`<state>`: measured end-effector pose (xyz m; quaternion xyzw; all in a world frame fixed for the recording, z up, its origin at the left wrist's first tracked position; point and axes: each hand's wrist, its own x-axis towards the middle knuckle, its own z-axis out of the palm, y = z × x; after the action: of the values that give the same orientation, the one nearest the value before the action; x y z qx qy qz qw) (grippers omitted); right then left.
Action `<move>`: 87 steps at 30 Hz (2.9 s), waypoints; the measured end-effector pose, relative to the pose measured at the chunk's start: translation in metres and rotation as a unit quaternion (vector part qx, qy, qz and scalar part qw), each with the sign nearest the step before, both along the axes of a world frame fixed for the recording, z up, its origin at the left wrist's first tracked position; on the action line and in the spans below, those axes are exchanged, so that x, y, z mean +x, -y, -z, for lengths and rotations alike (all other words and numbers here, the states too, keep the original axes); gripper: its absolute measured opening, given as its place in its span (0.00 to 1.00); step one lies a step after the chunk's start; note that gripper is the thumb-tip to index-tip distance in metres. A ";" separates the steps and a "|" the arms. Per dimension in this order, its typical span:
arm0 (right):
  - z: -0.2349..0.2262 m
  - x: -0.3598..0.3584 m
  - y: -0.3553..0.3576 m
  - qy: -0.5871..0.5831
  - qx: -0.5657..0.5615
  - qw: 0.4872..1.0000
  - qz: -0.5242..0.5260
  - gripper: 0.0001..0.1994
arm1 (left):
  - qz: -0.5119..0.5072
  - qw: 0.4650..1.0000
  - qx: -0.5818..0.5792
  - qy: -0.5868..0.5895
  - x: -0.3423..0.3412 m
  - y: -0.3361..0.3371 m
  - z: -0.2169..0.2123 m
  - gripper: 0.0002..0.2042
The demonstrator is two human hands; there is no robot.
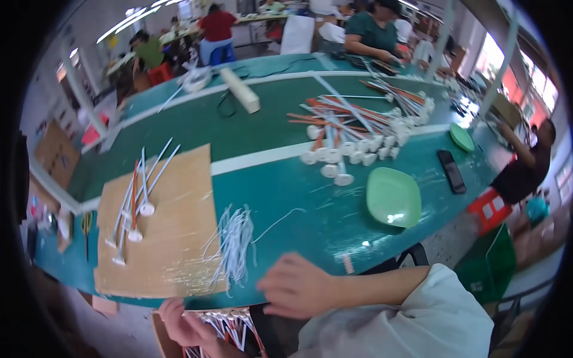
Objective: Bundling multiple LED strips together with plastic ties and placing the finished bundles into a cardboard box for packaging.
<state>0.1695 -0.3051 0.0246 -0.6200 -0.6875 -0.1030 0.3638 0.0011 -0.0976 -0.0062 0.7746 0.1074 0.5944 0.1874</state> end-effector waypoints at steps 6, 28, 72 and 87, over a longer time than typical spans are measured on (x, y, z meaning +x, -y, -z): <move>-0.083 0.079 0.163 0.120 -0.028 0.957 0.262 0.04 | 0.048 0.981 0.075 -0.173 0.037 0.074 -0.046 0.11; -0.029 0.285 0.204 0.110 0.324 0.908 0.243 0.07 | 0.285 0.945 -0.097 -0.128 0.293 0.111 -0.007 0.16; -0.010 0.294 0.186 0.069 0.217 0.892 0.391 0.23 | 0.273 0.916 -0.140 -0.258 0.286 0.107 -0.021 0.20; -0.008 0.298 0.186 0.046 0.180 0.899 0.397 0.21 | 0.261 0.933 -0.095 -0.227 0.290 0.103 -0.017 0.06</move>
<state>0.4670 -0.4908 0.0323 -0.7599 -0.3701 -0.3894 0.3661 0.2908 -0.2002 0.0104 0.8684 -0.0029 0.3197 0.3791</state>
